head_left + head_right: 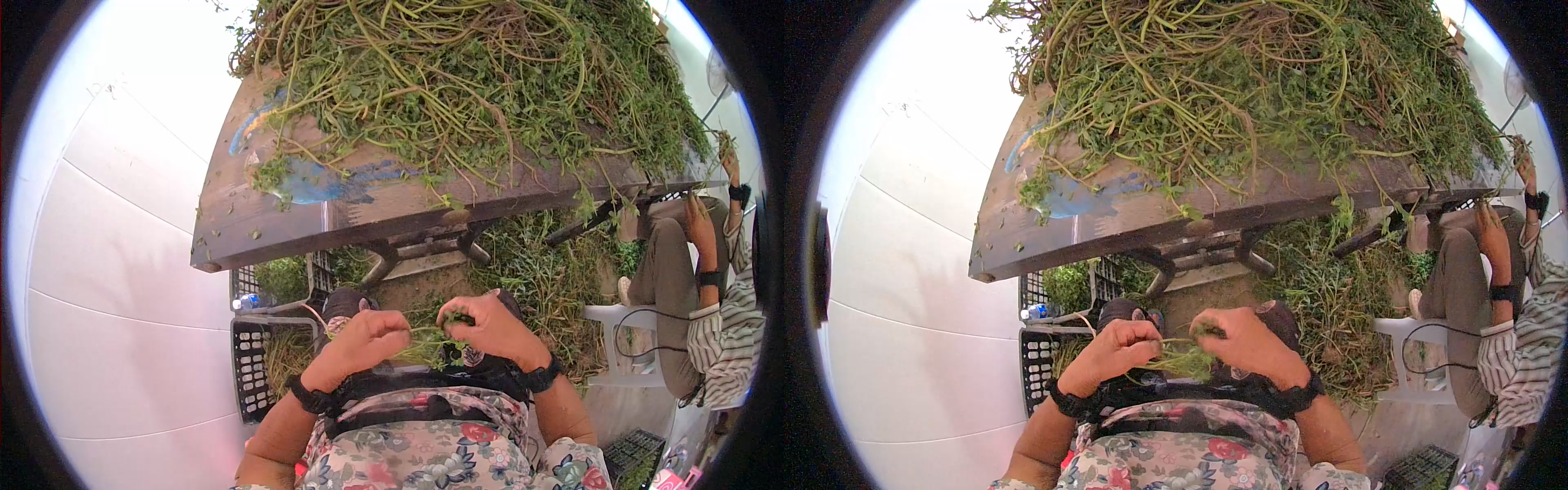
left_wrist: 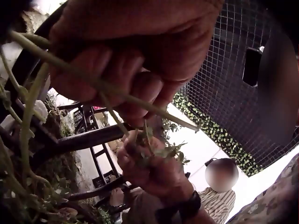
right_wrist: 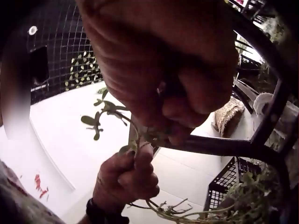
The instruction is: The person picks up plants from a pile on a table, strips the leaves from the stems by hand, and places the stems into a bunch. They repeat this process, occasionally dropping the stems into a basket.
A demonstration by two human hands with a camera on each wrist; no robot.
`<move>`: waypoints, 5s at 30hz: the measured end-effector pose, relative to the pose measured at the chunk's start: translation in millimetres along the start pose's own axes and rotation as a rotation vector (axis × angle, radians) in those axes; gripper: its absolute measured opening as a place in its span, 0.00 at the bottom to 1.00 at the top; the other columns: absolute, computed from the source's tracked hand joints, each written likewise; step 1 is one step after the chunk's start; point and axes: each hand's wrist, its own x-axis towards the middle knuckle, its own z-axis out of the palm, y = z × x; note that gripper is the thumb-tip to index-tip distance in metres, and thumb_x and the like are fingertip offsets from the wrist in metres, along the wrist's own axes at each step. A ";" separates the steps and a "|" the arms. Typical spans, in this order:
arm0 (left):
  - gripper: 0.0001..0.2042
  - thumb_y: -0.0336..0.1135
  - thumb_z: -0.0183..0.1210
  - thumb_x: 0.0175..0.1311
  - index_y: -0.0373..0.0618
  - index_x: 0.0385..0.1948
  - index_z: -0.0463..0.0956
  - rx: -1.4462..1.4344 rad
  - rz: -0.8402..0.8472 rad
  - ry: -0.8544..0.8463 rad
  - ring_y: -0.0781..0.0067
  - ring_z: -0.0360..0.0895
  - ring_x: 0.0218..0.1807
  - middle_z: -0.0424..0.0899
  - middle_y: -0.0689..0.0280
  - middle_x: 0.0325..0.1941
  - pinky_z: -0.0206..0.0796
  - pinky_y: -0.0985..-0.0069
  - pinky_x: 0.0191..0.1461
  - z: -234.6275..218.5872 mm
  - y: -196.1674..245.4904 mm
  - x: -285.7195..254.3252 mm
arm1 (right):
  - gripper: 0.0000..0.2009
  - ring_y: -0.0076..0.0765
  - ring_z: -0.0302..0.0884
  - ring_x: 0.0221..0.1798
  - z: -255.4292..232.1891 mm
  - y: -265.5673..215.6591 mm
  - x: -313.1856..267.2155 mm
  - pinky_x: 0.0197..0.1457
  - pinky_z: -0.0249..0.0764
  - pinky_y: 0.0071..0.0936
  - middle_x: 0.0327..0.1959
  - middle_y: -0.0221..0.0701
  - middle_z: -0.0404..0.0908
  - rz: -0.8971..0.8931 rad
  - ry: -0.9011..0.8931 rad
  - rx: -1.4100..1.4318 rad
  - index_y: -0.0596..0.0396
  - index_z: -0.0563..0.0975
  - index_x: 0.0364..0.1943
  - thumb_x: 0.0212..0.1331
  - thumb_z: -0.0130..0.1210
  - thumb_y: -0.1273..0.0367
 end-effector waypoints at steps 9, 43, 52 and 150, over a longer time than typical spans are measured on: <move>0.08 0.33 0.53 0.54 0.37 0.26 0.72 0.163 0.141 0.087 0.77 0.65 0.21 0.67 0.64 0.16 0.57 0.76 0.25 5.5 -2.5 1.9 | 0.10 0.46 0.74 0.32 15.0 1.2 6.2 0.36 0.69 0.33 0.29 0.44 0.76 -0.070 0.193 -0.077 0.59 0.73 0.36 0.48 0.49 0.74; 0.06 0.31 0.54 0.53 0.39 0.27 0.72 0.340 0.158 0.291 0.55 0.74 0.24 0.74 0.54 0.23 0.63 0.70 0.28 1.8 13.3 11.5 | 0.14 0.28 0.72 0.27 -6.9 -4.1 2.5 0.33 0.69 0.26 0.25 0.35 0.78 0.050 -0.053 0.145 0.59 0.75 0.40 0.54 0.50 0.64; 0.06 0.31 0.55 0.54 0.39 0.27 0.73 0.222 0.138 0.287 0.68 0.69 0.21 0.73 0.58 0.21 0.62 0.75 0.28 12.9 14.1 13.8 | 0.08 0.26 0.72 0.26 7.2 10.2 15.0 0.26 0.65 0.23 0.26 0.32 0.76 0.137 0.349 0.167 0.59 0.73 0.33 0.51 0.45 0.71; 0.06 0.29 0.52 0.58 0.39 0.36 0.69 0.330 0.381 0.304 0.59 0.75 0.28 0.74 0.58 0.28 0.65 0.73 0.32 8.5 17.2 10.7 | 0.10 0.28 0.73 0.34 3.4 -9.3 4.7 0.41 0.69 0.27 0.30 0.33 0.79 -0.044 -0.027 0.286 0.59 0.76 0.37 0.53 0.55 0.68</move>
